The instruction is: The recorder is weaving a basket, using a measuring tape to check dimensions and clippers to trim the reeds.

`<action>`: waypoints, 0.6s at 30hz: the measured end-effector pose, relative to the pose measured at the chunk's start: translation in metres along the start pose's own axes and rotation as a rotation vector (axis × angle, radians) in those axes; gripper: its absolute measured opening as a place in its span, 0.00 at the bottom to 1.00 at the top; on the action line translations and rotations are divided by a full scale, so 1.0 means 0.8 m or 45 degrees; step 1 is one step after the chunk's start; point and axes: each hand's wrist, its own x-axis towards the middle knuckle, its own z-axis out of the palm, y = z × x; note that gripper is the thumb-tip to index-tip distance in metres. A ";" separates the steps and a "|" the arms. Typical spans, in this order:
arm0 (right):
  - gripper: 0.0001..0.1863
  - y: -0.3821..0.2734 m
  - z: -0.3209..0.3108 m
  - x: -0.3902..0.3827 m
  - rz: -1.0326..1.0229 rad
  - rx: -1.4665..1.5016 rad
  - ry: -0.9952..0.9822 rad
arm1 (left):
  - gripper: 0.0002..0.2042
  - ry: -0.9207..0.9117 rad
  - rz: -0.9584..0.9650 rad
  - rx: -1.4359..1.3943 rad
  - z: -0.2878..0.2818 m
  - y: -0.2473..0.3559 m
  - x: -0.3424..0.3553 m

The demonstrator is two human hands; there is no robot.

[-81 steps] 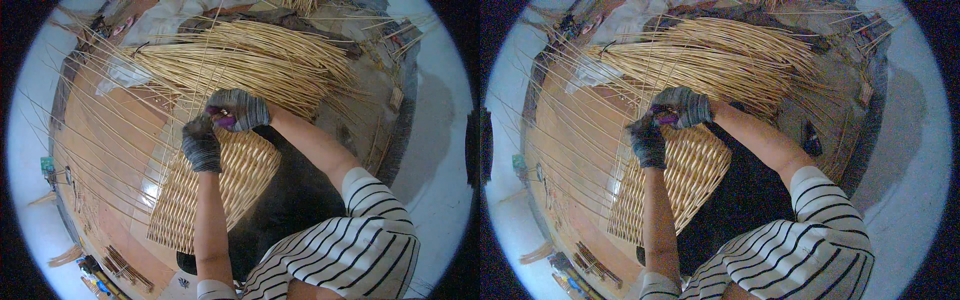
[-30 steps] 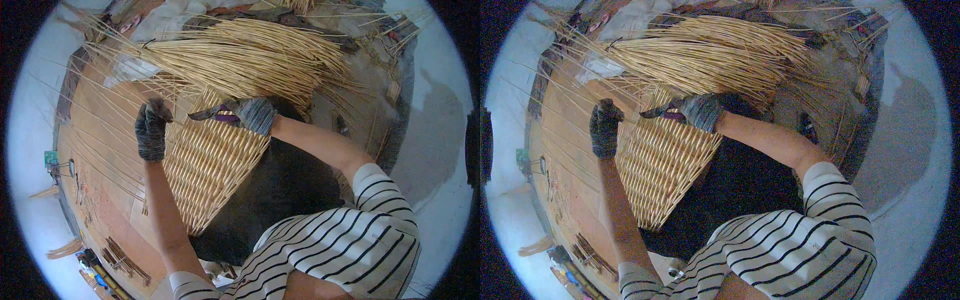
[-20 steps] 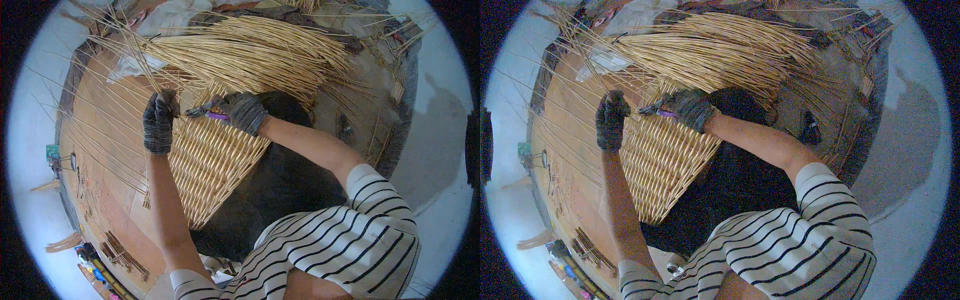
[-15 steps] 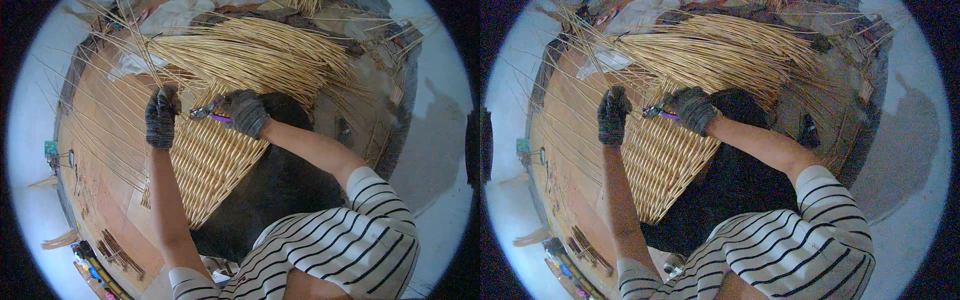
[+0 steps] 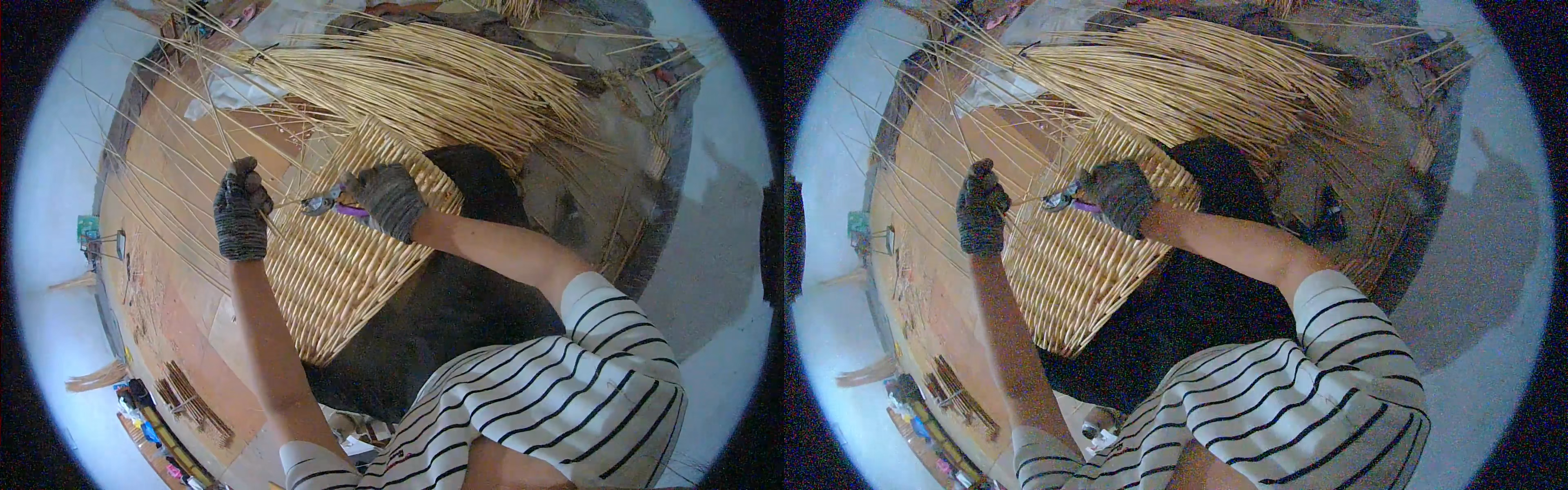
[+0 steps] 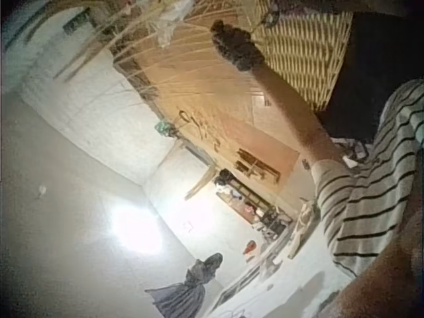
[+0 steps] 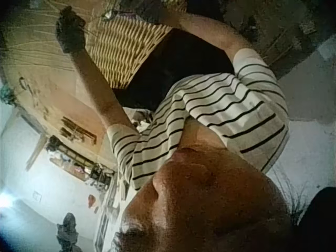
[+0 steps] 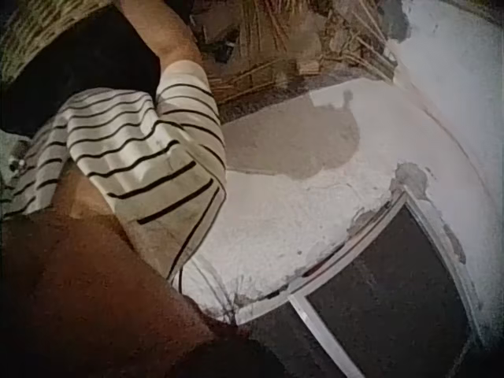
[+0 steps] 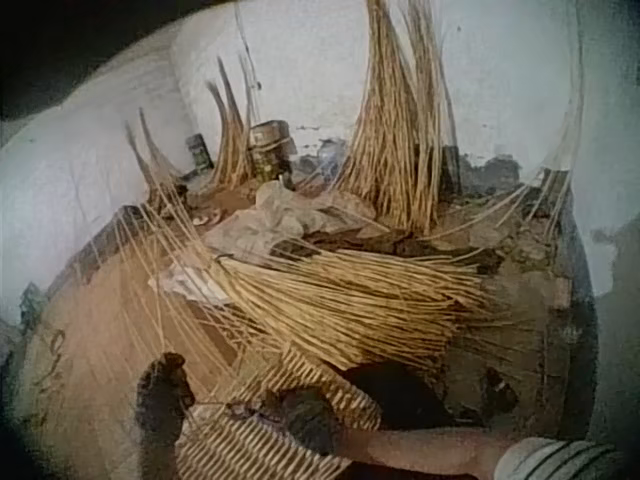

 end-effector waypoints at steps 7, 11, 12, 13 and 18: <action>0.32 -0.011 0.017 -0.002 0.061 0.090 -0.014 | 0.11 -0.025 -0.056 -0.163 -0.004 0.000 -0.009; 0.29 0.003 0.013 -0.024 0.133 0.371 -0.169 | 0.14 0.369 0.783 1.303 -0.026 0.059 -0.034; 0.28 0.008 -0.001 -0.035 0.164 0.394 -0.276 | 0.15 0.335 1.083 1.383 -0.057 0.090 -0.039; 0.30 0.018 0.017 -0.048 0.185 0.428 -0.202 | 0.14 0.221 0.962 1.120 -0.065 0.103 -0.034; 0.32 0.013 0.007 -0.070 0.290 0.412 -0.194 | 0.25 -0.333 0.353 1.289 -0.033 -0.025 0.027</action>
